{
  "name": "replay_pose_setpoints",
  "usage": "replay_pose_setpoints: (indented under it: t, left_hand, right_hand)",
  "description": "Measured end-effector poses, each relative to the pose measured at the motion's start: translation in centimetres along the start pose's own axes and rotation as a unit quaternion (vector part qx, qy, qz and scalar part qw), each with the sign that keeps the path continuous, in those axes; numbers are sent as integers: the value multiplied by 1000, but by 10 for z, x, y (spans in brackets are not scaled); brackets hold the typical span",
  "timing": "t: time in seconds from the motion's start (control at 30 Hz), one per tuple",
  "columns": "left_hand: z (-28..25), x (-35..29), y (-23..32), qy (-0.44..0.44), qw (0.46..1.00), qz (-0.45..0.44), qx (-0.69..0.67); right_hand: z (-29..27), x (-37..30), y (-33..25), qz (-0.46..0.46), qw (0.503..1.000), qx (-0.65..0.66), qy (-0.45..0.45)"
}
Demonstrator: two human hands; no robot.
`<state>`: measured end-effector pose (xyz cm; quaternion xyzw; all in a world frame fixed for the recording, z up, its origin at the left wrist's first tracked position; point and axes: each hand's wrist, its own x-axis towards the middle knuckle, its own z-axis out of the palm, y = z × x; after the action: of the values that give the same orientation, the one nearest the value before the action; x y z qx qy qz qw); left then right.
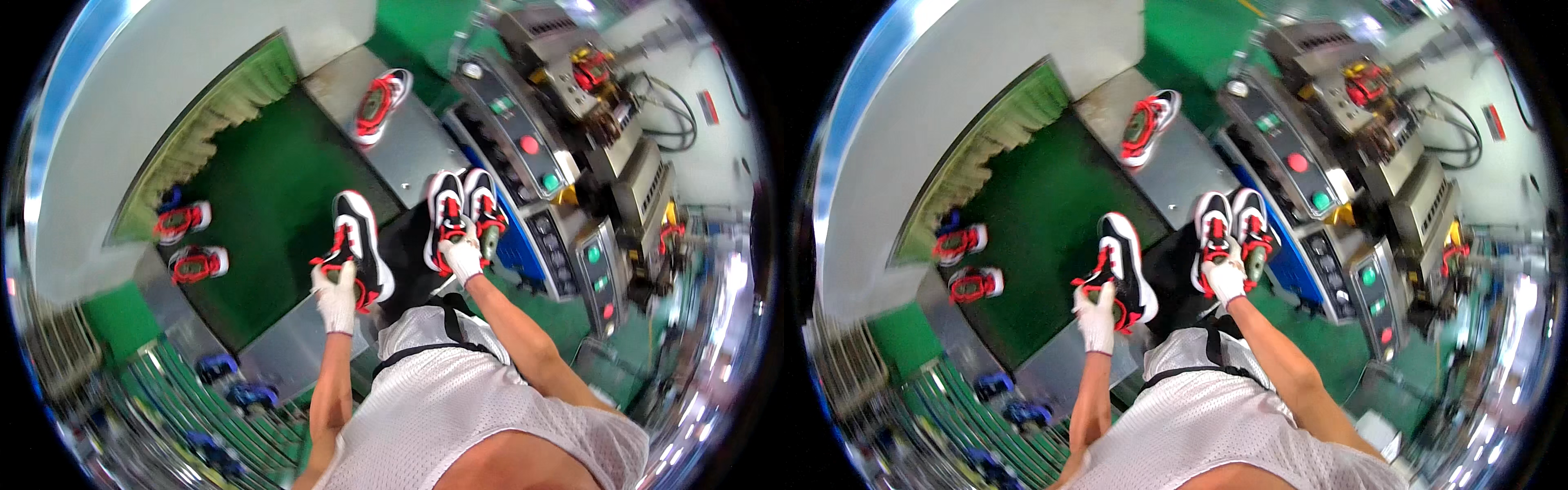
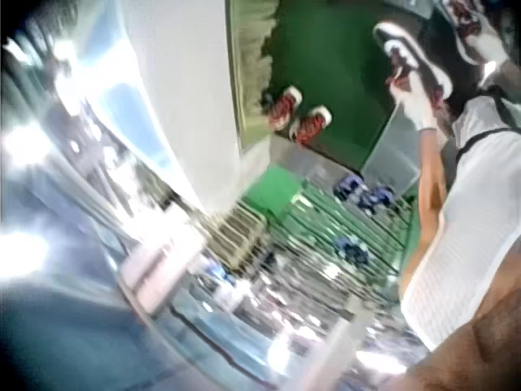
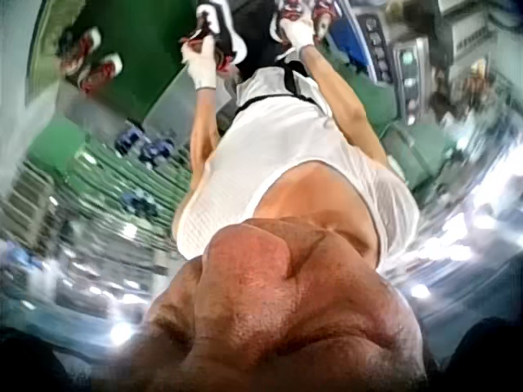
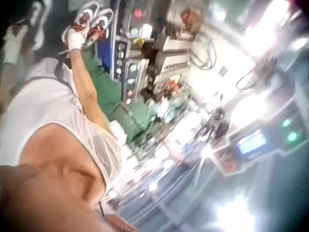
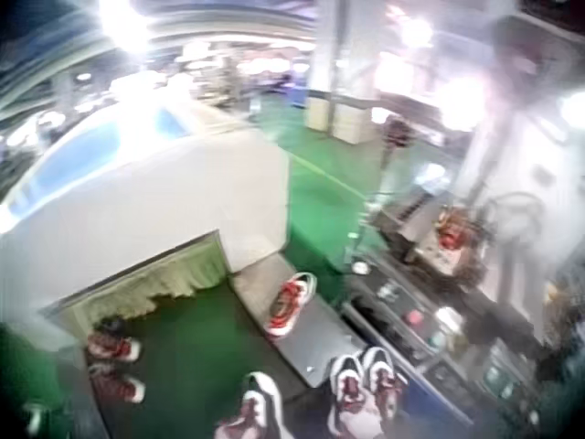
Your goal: The person organizes shoes on a conveyor belt, moves them to a cleaning machine for brushing, and then places them into a lasting or shaping machine.
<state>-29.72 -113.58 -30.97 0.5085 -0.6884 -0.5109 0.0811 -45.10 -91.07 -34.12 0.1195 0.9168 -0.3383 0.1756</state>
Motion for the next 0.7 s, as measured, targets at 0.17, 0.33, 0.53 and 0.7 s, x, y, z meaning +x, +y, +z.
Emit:
replay_pose_setpoints:
  t: [0.17,0.33,0.53,0.7]
  left_hand:
    - [-30,19,18,-30,998,49,6]
    - [-33,-25,105,-145,960,193,145]
    - [-31,-128,161,-285,910,237,186]
    - [-22,-238,179,-430,757,423,250]
  right_hand:
    - [-46,-12,-18,122,925,357,-37]
    - [-121,-115,-5,105,753,638,-124]
    - [-169,-255,15,19,724,682,102]
    - [-211,-390,66,83,602,740,287]
